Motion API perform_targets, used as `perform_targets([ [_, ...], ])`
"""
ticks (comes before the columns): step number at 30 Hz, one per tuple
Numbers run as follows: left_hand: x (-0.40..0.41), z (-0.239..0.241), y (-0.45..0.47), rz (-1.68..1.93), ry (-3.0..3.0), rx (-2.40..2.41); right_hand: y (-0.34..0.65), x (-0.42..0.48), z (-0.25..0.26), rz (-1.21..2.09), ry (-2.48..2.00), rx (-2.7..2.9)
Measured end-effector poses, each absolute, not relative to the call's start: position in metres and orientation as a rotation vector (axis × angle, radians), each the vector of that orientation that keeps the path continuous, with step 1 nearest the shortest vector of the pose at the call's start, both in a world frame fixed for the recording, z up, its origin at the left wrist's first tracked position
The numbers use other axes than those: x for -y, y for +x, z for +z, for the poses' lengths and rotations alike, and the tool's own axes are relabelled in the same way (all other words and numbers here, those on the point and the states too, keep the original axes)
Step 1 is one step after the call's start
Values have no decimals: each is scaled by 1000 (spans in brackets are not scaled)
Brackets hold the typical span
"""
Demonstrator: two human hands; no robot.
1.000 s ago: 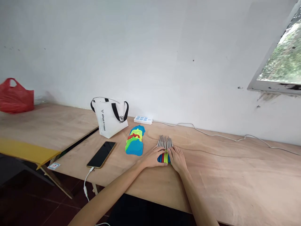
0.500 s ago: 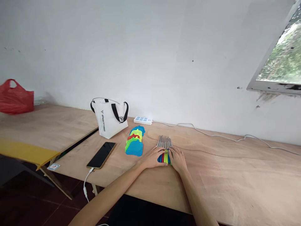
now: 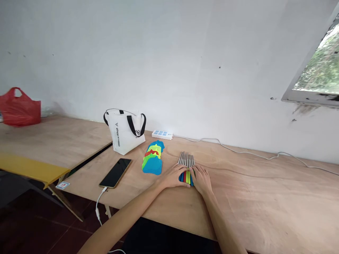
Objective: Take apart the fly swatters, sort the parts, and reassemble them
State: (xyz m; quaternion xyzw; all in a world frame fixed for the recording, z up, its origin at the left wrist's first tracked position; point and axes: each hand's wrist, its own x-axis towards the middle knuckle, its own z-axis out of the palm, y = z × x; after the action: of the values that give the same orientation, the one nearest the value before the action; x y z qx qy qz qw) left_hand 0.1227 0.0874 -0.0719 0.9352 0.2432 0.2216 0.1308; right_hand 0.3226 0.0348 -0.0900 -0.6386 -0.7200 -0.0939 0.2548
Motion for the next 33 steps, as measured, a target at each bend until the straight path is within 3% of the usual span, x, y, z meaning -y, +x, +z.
perform_targets([
  [33,-101,-79,117,653,2637,-672,310,-26,-87,-329,-1713,2103],
])
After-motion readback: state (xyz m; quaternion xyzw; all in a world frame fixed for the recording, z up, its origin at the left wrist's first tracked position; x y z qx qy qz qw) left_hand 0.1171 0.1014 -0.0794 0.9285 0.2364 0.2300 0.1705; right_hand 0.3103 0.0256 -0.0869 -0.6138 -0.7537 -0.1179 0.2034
